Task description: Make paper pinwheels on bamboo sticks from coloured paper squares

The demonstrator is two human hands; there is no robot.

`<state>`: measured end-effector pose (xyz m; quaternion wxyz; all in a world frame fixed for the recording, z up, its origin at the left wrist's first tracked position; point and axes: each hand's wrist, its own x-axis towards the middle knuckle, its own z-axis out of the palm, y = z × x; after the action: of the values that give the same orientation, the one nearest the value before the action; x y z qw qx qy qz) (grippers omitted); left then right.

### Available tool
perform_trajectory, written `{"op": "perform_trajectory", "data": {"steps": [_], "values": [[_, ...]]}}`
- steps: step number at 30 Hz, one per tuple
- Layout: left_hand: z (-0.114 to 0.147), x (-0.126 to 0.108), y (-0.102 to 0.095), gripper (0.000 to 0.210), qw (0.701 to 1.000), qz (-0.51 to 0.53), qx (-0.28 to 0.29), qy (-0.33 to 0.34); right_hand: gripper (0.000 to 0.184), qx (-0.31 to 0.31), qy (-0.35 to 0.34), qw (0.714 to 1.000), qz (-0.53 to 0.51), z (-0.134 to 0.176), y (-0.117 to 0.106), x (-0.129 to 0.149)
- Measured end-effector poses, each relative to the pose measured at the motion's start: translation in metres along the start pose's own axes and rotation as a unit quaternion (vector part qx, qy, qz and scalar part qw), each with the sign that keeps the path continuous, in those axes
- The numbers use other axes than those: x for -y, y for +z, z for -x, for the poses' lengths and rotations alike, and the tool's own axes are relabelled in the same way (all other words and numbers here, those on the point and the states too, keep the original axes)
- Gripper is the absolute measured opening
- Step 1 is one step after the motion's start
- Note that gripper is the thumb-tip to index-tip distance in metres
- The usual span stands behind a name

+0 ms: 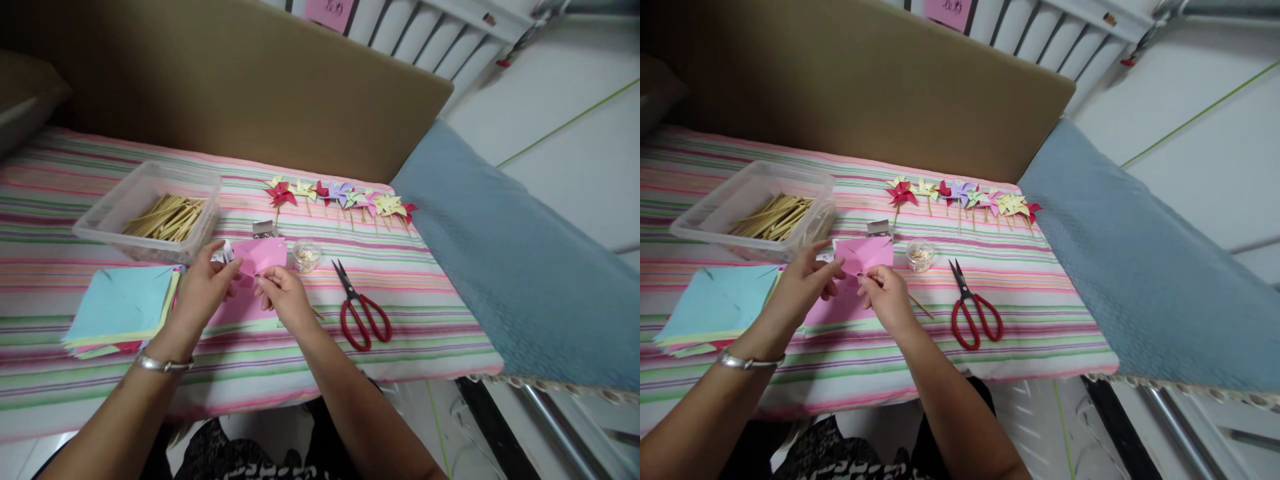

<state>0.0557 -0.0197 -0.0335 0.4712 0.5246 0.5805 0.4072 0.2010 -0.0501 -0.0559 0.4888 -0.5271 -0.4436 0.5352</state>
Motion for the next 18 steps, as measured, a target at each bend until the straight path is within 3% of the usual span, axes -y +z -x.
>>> {"op": "perform_trajectory", "data": {"steps": [3,5,10,18], "values": [[0.006,-0.006,-0.003,0.058,0.995,-0.038,-0.047,0.078,0.011,-0.015,0.008,1.000,-0.004,-0.003,-0.004,0.004],[0.009,-0.008,-0.001,0.043,0.993,-0.050,-0.025,0.104,0.012,-0.024,0.005,1.000,0.006,-0.003,-0.006,0.004],[0.011,-0.005,0.007,0.026,0.989,-0.097,0.067,0.087,0.009,-0.029,-0.040,0.996,0.068,-0.002,-0.008,-0.003],[0.006,0.001,0.009,0.026,0.991,-0.059,0.103,0.060,0.011,-0.019,-0.097,0.980,0.174,0.002,-0.010,-0.006]]}}
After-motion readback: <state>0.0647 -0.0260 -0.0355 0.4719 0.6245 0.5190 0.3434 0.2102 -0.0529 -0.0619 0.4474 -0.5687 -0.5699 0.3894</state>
